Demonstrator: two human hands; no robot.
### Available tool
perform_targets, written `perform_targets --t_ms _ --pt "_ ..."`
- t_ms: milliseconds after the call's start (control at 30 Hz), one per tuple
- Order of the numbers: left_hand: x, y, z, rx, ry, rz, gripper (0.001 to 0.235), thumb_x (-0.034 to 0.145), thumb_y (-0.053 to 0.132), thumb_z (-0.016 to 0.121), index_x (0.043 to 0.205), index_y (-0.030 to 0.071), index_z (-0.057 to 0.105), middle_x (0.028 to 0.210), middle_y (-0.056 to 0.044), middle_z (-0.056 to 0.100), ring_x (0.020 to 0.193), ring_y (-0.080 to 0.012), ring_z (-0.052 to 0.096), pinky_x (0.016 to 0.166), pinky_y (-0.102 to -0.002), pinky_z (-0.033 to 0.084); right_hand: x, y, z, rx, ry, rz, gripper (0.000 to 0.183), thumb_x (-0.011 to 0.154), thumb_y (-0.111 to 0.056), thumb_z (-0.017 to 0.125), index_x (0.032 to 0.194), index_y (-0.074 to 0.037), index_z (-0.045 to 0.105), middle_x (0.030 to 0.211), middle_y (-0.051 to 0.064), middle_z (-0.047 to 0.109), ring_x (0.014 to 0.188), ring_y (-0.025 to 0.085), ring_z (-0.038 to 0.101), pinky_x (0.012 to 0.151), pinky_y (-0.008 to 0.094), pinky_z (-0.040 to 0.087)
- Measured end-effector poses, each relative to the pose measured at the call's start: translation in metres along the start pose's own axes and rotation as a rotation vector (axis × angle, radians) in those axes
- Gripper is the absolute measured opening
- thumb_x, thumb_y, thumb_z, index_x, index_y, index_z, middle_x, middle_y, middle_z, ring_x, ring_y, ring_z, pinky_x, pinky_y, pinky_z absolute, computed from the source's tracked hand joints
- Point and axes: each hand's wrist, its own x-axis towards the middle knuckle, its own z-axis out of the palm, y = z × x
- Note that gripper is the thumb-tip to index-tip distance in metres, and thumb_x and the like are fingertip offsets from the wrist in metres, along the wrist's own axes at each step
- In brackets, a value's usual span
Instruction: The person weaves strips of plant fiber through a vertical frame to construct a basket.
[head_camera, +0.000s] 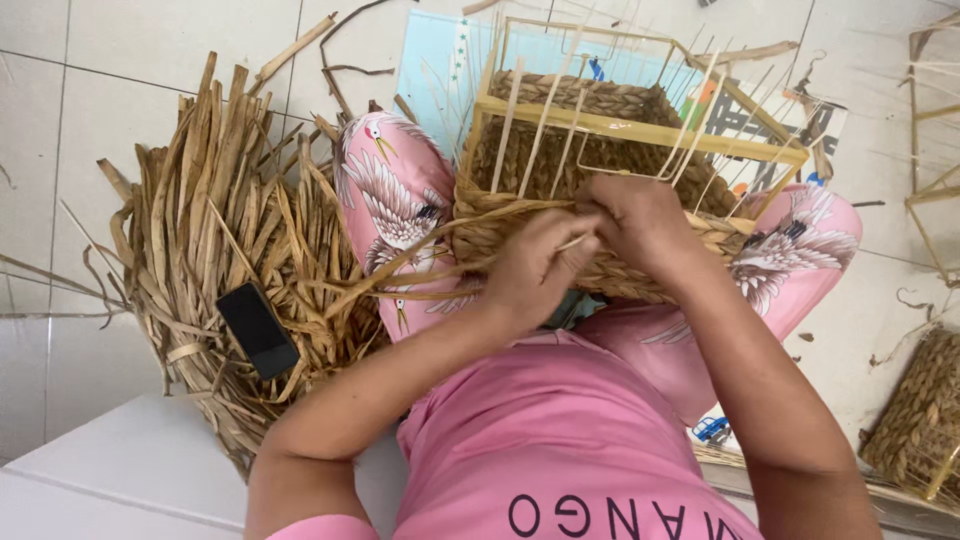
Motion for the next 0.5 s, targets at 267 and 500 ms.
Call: perform_targets --t_ms 267,500 --pt "0.045 -0.017 -0.032 0.989 0.081 0.465 0.012 0.085 0.011 0.07 0.096 0.006 0.068 0.093 -0.01 0.06 0.096 -0.0305 0.059 0.082 -0.045 0.049 -0.012 -0.007 0.004 0.135 0.146 -0.163 0.012 0.091 -0.002 0.072 0.102 -0.001 0.071 0.112 0.017 0.068 0.102 0.032 0.067 0.085 0.038 0.054" --pt "0.037 -0.017 -0.022 0.955 0.072 0.414 0.013 0.082 0.016 0.066 0.09 0.007 0.064 0.095 -0.012 0.058 0.093 -0.0311 0.058 0.082 -0.045 0.045 -0.012 0.004 0.014 0.292 0.223 -0.059 0.011 0.094 0.002 0.072 0.104 -0.001 0.073 0.099 0.012 0.071 0.091 0.025 0.071 0.079 0.033 0.055"
